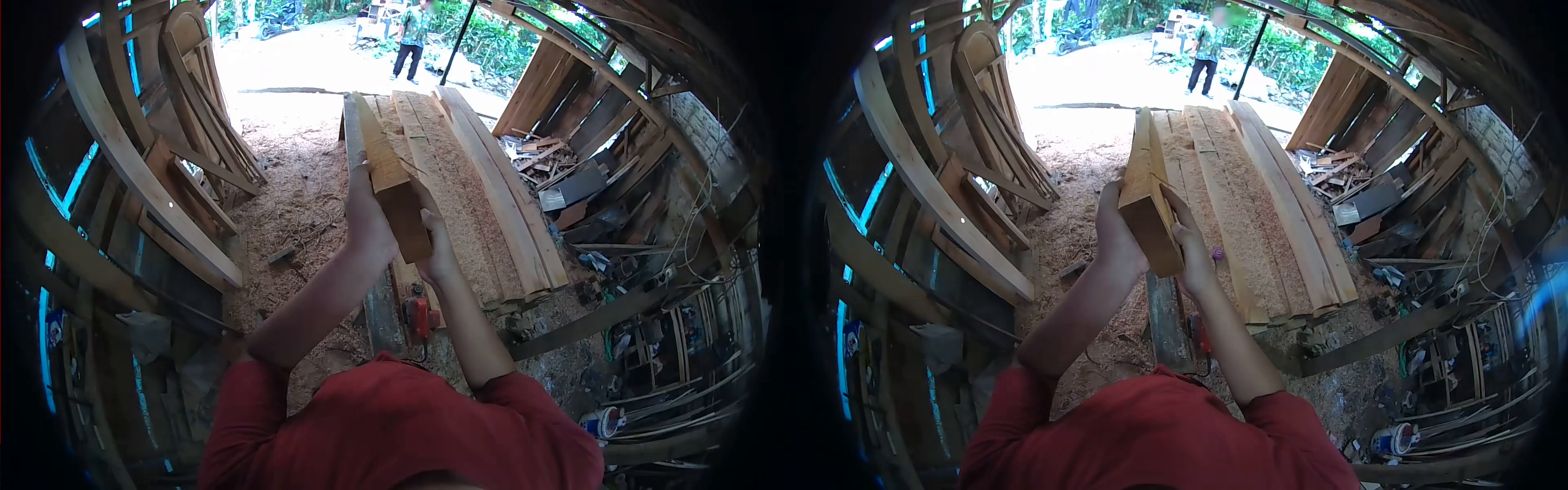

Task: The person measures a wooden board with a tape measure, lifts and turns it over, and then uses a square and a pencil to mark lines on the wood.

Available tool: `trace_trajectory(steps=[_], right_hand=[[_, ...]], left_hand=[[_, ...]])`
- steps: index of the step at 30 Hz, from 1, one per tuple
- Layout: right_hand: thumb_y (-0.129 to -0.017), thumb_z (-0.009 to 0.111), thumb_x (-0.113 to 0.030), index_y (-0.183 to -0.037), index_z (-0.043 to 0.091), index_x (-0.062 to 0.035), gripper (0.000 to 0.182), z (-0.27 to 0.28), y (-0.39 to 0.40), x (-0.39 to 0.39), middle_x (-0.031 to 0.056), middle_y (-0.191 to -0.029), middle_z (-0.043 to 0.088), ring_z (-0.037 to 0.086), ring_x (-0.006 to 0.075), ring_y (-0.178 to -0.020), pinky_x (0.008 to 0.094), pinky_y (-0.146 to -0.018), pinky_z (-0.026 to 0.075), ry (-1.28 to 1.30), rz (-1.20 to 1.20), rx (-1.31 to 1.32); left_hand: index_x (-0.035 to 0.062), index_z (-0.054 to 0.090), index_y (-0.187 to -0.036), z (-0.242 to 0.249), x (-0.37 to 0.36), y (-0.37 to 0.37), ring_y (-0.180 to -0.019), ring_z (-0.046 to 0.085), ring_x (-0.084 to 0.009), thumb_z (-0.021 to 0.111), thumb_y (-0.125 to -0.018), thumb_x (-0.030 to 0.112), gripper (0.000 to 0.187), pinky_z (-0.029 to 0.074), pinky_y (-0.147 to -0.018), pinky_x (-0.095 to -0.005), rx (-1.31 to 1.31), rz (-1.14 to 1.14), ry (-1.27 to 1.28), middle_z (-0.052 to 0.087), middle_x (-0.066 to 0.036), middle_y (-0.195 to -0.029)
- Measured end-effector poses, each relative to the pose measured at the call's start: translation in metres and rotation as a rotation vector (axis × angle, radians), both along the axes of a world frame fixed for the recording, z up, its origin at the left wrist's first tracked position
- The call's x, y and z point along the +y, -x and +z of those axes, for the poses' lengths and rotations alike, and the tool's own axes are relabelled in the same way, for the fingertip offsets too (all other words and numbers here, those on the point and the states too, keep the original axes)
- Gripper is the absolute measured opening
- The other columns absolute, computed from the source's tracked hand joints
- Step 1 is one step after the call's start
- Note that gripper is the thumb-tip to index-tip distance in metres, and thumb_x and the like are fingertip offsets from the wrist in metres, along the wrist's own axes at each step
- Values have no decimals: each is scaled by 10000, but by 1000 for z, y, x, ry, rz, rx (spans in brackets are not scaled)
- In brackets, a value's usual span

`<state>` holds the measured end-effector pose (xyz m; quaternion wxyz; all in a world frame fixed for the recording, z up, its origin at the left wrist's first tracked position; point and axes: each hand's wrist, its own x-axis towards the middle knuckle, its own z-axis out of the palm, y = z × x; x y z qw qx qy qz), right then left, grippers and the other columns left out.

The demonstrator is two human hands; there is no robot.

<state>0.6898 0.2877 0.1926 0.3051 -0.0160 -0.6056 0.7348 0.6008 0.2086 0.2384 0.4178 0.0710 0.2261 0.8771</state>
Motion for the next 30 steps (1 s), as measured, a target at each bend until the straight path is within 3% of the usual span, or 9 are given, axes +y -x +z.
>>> trace_trajectory(steps=[12, 23, 26, 28, 29, 30], right_hand=[[-911, 412, -263, -1600, 320, -6, 741, -2, -1, 6, 185, -1633, 337, 319, 282, -1516, 383, -1250, 216, -46, -5, 7], [-1003, 351, -460, -1516, 475, 20, 714, -7, -8, 28, 192, -1596, 369, 287, 285, -1524, 399, -1246, 215, 9, 55, -35], [-1025, 336, -474, -1458, 535, 16, 683, -9, -10, 24, 187, -1555, 419, 370, 291, -1472, 406, -1234, 250, 17, -7, -20], [-1029, 384, -415, -1399, 562, 7, 589, -19, -7, 22, 185, -1444, 529, 487, 271, -1367, 407, -1176, 356, 253, -152, 175], [-1029, 384, -415, -1399, 562, 7, 589, -17, -9, 21, 185, -1444, 529, 487, 271, -1367, 407, -1176, 356, 253, -145, 178], [-1020, 423, -373, -1388, 554, 5, 543, -9, -11, 17, 177, -1386, 572, 537, 266, -1307, 407, -1139, 398, 440, -234, 99]], left_hand=[[40, 586, -1273, -8, 7, 1, -973, 686, -274, 430, -993, 446, 517, 581, -851, -444, -20, -12, -61, 654, -144, -1100], [87, 553, -1368, -42, 10, -7, -1173, 632, -305, 366, -1041, 455, 527, 500, -1044, -481, -56, 72, -234, 629, -130, -1279], [88, 553, -1363, -35, -2, -19, -1190, 625, -294, 363, -1054, 428, 498, 500, -1045, -469, -130, 37, -222, 630, -112, -1285], [109, 481, -1423, -58, 4, -25, -1257, 583, -268, 356, -1073, 406, 477, 474, -1085, -452, -97, 63, -283, 588, -96, -1332], [130, 410, -1483, -71, 8, -27, -1323, 541, -241, 348, -1092, 384, 471, 448, -1124, -434, -65, 85, -344, 546, -80, -1379], [130, 410, -1483, -79, 10, -31, -1323, 541, -241, 348, -1092, 384, 471, 448, -1124, -434, -59, 93, -345, 546, -80, -1379]])
